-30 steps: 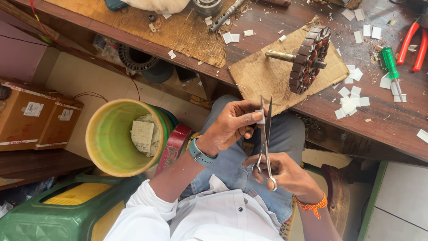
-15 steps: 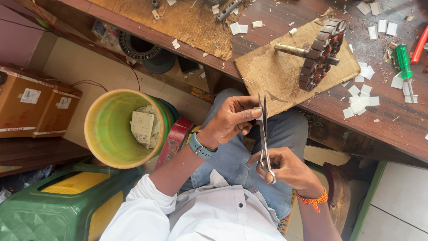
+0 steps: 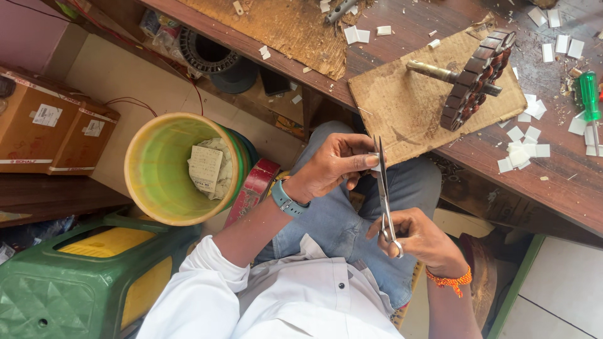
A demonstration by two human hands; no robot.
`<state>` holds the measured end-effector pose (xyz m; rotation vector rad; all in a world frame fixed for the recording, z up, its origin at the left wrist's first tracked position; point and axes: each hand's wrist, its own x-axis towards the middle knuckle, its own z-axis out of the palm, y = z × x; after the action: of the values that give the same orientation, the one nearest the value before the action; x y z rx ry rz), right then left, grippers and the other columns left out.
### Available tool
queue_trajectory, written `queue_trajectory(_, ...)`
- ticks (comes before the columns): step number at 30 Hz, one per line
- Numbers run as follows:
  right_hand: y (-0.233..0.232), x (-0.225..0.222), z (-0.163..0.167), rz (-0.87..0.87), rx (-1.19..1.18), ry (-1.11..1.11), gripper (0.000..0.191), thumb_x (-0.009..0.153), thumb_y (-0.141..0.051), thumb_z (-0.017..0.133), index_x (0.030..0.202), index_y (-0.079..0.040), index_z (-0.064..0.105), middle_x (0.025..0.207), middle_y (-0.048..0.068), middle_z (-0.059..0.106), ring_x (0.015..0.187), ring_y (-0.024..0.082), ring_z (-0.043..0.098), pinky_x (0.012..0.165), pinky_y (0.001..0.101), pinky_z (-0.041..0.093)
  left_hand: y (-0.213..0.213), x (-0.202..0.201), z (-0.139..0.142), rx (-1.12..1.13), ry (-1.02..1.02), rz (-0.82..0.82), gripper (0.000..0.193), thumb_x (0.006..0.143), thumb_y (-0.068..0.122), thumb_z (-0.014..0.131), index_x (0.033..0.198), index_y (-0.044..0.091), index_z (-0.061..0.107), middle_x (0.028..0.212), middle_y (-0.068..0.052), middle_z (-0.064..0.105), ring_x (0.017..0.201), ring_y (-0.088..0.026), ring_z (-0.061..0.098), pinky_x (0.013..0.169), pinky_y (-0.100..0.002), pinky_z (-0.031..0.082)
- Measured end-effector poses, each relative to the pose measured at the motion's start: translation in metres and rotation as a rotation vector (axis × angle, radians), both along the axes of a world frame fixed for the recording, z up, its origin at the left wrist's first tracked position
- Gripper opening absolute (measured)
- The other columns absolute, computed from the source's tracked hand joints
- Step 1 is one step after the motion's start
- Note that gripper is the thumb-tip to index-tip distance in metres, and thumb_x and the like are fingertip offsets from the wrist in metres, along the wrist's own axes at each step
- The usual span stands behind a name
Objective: The person cuts small white rectangular pieces with scissors and inserts them into the slots of a motor armature resting on a workbench. The person repeats this process multiple times, handling the armature and pieces by hand.
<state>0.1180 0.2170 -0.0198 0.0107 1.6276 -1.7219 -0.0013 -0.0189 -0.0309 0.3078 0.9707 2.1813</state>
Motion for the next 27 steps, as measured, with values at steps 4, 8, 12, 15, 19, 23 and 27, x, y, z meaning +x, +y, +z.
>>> queue_trajectory(4, 0.001, -0.001, -0.001, -0.019, -0.02, -0.021, 0.038, 0.066, -0.014, 0.083, 0.095, 0.009, 0.078, 0.059, 0.0, 0.061, 0.055, 0.008, 0.054, 0.051, 0.0252, 0.04, -0.005, -0.003, 0.002, 0.023, 0.065, -0.001, 0.022, 0.101, 0.017, 0.072, 0.115, -0.001, 0.071, 0.098, -0.007, 0.075, 0.072, -0.004, 0.065, 0.052, -0.018, 0.049)
queue_trajectory(8, 0.002, 0.0, -0.003, -0.01, 0.006, 0.004, 0.037, 0.066, -0.014, 0.084, 0.094, 0.009, 0.078, 0.062, 0.001, 0.063, 0.058, 0.008, 0.055, 0.054, 0.025, 0.042, -0.007, -0.005, 0.002, 0.017, 0.117, -0.004, 0.021, 0.102, 0.017, 0.07, 0.114, 0.0, 0.07, 0.095, -0.008, 0.075, 0.07, -0.005, 0.066, 0.05, -0.018, 0.049)
queue_trajectory(12, 0.008, 0.001, -0.007, -0.017, -0.026, -0.039, 0.034, 0.067, -0.014, 0.081, 0.092, 0.009, 0.077, 0.063, 0.003, 0.066, 0.059, 0.009, 0.058, 0.055, 0.0252, 0.045, -0.005, -0.005, -0.001, 0.01, 0.138, 0.005, 0.021, 0.101, 0.018, 0.07, 0.114, 0.0, 0.07, 0.096, -0.008, 0.075, 0.072, -0.006, 0.067, 0.05, -0.018, 0.05)
queue_trajectory(15, 0.016, 0.005, -0.007, -0.031, -0.047, -0.04, 0.037, 0.07, -0.022, 0.083, 0.086, 0.01, 0.076, 0.061, 0.006, 0.065, 0.055, 0.012, 0.061, 0.051, 0.0268, 0.045, -0.002, -0.003, -0.004, 0.008, 0.1, 0.019, 0.02, 0.101, 0.016, 0.07, 0.114, 0.001, 0.069, 0.097, -0.008, 0.074, 0.08, -0.007, 0.07, 0.053, -0.019, 0.051)
queue_trajectory(19, 0.022, 0.017, 0.002, -0.244, 0.03, 0.239, 0.053, 0.076, -0.035, 0.084, 0.099, 0.01, 0.072, 0.074, 0.011, 0.073, 0.065, 0.014, 0.066, 0.058, 0.0268, 0.051, 0.008, 0.007, -0.006, -0.033, 0.031, 0.034, 0.024, 0.102, 0.011, 0.07, 0.122, -0.002, 0.07, 0.102, -0.005, 0.071, 0.086, -0.005, 0.065, 0.058, -0.017, 0.051)
queue_trajectory(23, 0.013, 0.023, 0.017, -0.678, -0.17, 0.477, 0.061, 0.091, -0.04, 0.079, 0.128, 0.006, 0.06, 0.103, 0.016, 0.073, 0.084, 0.016, 0.067, 0.074, 0.0274, 0.053, 0.012, 0.022, 0.008, -0.23, 0.269, -0.026, 0.026, 0.102, 0.007, 0.067, 0.125, -0.001, 0.077, 0.105, -0.002, 0.07, 0.078, -0.007, 0.059, 0.061, -0.021, 0.051)
queue_trajectory(27, -0.006, 0.017, 0.022, -0.71, 0.022, 0.494, 0.054, 0.089, -0.027, 0.077, 0.129, 0.003, 0.055, 0.112, 0.017, 0.07, 0.088, 0.018, 0.07, 0.077, 0.0309, 0.059, 0.016, 0.039, 0.036, -0.432, 0.748, 0.089, 0.05, 0.092, 0.005, 0.072, 0.141, 0.011, 0.059, 0.094, -0.005, 0.068, 0.088, -0.014, 0.068, 0.082, -0.032, 0.057)
